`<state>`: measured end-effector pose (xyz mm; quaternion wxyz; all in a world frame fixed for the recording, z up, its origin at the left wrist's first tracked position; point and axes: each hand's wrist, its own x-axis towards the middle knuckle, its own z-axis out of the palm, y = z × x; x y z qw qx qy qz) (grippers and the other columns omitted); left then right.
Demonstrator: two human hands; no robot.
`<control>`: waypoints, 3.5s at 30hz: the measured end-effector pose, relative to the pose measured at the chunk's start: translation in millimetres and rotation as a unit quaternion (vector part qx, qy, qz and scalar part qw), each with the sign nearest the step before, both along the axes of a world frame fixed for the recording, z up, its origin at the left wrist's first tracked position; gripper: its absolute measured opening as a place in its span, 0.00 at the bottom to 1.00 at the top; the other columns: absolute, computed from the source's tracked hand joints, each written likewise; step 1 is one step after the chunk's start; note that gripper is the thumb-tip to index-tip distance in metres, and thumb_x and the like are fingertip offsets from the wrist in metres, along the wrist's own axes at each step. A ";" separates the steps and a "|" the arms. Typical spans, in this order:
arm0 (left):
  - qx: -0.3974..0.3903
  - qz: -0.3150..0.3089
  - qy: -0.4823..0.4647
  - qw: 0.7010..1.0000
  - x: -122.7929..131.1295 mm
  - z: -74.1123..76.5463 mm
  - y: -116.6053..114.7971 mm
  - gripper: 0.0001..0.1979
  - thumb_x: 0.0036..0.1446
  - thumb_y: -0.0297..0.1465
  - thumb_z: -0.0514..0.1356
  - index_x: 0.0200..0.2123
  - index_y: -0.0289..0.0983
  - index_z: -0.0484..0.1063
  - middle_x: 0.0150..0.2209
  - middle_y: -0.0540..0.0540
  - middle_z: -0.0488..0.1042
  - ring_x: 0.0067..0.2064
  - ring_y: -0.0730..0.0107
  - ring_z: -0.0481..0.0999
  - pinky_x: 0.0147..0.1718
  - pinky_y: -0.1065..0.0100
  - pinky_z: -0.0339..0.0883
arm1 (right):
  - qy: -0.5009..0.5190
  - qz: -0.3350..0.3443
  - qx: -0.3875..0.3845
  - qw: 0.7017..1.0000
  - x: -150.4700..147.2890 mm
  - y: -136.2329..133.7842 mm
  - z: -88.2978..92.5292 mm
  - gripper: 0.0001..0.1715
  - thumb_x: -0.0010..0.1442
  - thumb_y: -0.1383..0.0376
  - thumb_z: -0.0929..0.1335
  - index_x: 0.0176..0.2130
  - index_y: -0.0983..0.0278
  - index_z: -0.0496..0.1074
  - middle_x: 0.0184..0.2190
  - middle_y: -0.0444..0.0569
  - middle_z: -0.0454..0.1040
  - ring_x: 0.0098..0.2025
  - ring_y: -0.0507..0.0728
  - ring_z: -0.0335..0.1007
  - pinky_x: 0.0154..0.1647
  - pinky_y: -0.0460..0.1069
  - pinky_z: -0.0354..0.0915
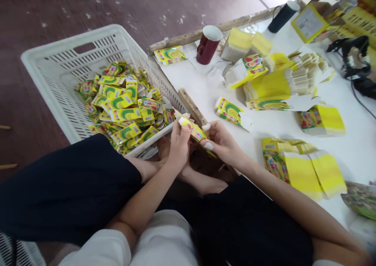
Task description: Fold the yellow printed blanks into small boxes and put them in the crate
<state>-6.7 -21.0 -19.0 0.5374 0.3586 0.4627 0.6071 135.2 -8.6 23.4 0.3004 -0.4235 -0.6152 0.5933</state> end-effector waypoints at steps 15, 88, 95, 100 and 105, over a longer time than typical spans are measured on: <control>0.141 -0.025 0.081 0.986 -59.4 21.8 18.8 0.42 0.46 0.60 0.68 0.58 0.46 0.64 0.60 0.38 0.73 0.63 0.53 0.73 0.62 0.53 0.66 | -0.325 0.032 0.446 0.833 39.6 5.7 25.6 0.15 0.68 0.69 0.65 0.48 0.51 0.75 0.41 0.49 0.78 0.44 0.61 0.68 0.50 0.59 0.64; -0.136 0.001 -0.253 0.958 4.8 6.5 0.0 0.28 0.47 0.45 0.74 0.45 0.37 0.69 0.46 0.43 0.76 0.43 0.69 0.79 0.40 0.71 0.73 | -0.442 -0.257 0.162 0.844 117.7 63.9 -42.2 0.22 0.53 0.46 0.71 0.38 0.52 0.60 0.30 0.44 0.71 0.36 0.67 0.73 0.42 0.67 0.68; -0.002 -0.043 -0.144 0.989 14.2 11.8 -9.2 0.42 0.47 0.66 0.59 0.55 0.42 0.67 0.54 0.37 0.75 0.59 0.51 0.74 0.52 0.54 0.73 | -0.209 -0.027 0.136 0.968 43.7 24.0 11.2 0.15 0.52 0.62 0.74 0.34 0.57 0.63 0.25 0.40 0.69 0.27 0.55 0.66 0.29 0.52 0.63; -0.022 0.060 -0.110 0.992 6.5 30.0 -11.9 0.37 0.61 0.64 0.40 0.48 0.40 0.70 0.39 0.41 0.77 0.49 0.53 0.79 0.44 0.55 0.76 | -0.127 0.141 0.095 0.977 -2.8 -1.6 31.8 0.13 0.58 0.63 0.72 0.35 0.60 0.63 0.29 0.40 0.68 0.30 0.51 0.65 0.31 0.47 0.63; -0.050 0.095 -0.113 0.988 4.3 23.9 -7.1 0.42 0.58 0.67 0.32 0.42 0.42 0.71 0.31 0.44 0.73 0.45 0.58 0.79 0.41 0.60 0.77 | -0.106 0.118 0.032 0.987 -11.4 -7.8 21.2 0.22 0.53 0.55 0.77 0.37 0.60 0.64 0.31 0.41 0.67 0.31 0.51 0.63 0.30 0.47 0.63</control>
